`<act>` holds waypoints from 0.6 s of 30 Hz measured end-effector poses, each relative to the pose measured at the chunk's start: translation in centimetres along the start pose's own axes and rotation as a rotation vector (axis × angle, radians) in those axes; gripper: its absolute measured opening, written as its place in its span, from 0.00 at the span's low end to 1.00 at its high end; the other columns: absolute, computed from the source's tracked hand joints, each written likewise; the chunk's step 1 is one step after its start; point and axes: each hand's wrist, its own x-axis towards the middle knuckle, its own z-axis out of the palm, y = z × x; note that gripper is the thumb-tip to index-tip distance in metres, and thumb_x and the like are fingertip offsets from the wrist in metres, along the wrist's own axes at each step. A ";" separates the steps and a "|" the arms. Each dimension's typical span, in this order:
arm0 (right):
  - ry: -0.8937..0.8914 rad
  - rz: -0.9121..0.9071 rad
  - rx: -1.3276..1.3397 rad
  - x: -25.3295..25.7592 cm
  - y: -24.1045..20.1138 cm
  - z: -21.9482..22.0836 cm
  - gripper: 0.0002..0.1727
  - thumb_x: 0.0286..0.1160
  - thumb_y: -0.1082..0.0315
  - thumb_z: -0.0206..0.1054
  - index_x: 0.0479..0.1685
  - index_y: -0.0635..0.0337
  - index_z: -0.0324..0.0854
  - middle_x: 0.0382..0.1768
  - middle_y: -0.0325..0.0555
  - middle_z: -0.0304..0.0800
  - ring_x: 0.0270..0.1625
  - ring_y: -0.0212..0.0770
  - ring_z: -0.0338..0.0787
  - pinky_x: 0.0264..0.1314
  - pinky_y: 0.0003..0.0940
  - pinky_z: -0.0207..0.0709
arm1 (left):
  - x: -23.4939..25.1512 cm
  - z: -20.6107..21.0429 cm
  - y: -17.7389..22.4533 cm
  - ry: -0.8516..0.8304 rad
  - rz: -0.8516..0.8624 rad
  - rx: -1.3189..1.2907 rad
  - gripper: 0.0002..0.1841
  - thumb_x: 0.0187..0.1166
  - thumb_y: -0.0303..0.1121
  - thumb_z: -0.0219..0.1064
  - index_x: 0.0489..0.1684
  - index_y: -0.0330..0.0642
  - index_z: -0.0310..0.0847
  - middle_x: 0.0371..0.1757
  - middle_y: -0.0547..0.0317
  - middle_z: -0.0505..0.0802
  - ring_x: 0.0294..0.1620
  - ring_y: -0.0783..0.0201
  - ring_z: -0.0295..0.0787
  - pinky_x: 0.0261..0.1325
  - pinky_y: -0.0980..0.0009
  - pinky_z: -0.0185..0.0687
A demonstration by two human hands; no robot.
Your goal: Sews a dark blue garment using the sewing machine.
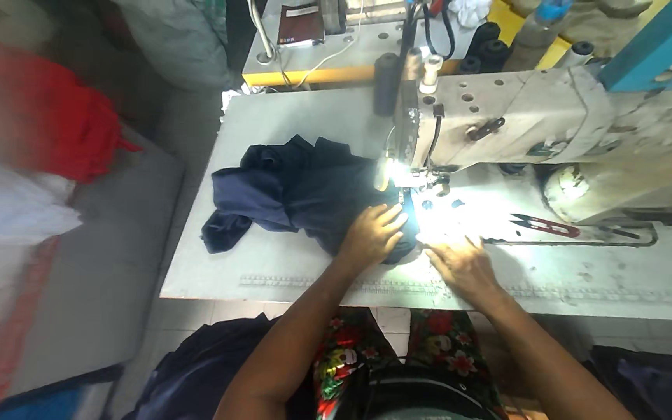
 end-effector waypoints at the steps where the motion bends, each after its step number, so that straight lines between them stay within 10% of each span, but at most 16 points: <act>1: 0.037 0.037 -0.025 -0.3 0.6 -1.0 0.14 0.79 0.66 0.61 0.42 0.65 0.91 0.47 0.58 0.94 0.55 0.64 0.92 0.58 0.67 0.77 | 0.0 0.0 0.0 0.000 -0.002 0.000 0.19 0.84 0.35 0.60 0.68 0.45 0.89 0.75 0.50 0.88 0.77 0.41 0.82 0.80 0.45 0.71; 3: 0.098 0.183 -0.080 -1.2 2.7 -4.1 0.19 0.84 0.65 0.60 0.58 0.71 0.88 0.66 0.64 0.89 0.73 0.66 0.85 0.77 0.66 0.71 | -0.1 0.1 -0.2 0.006 0.002 0.005 0.19 0.84 0.36 0.61 0.68 0.45 0.89 0.75 0.51 0.88 0.77 0.42 0.82 0.80 0.45 0.72; 7: 0.280 0.551 -0.315 -3.0 8.9 -10.3 0.26 0.90 0.57 0.54 0.76 0.66 0.78 0.78 0.71 0.74 0.83 0.73 0.71 0.85 0.65 0.60 | -0.1 0.2 -0.1 0.004 0.002 0.003 0.18 0.84 0.35 0.61 0.68 0.45 0.89 0.75 0.51 0.88 0.77 0.42 0.82 0.80 0.45 0.71; 18: 0.119 0.652 -0.391 -6.0 11.5 -11.4 0.31 0.93 0.50 0.48 0.72 0.69 0.81 0.73 0.72 0.81 0.79 0.75 0.75 0.85 0.77 0.45 | 0.0 0.0 0.0 -0.017 -0.009 -0.021 0.18 0.84 0.35 0.62 0.68 0.45 0.89 0.74 0.51 0.89 0.77 0.43 0.82 0.81 0.44 0.69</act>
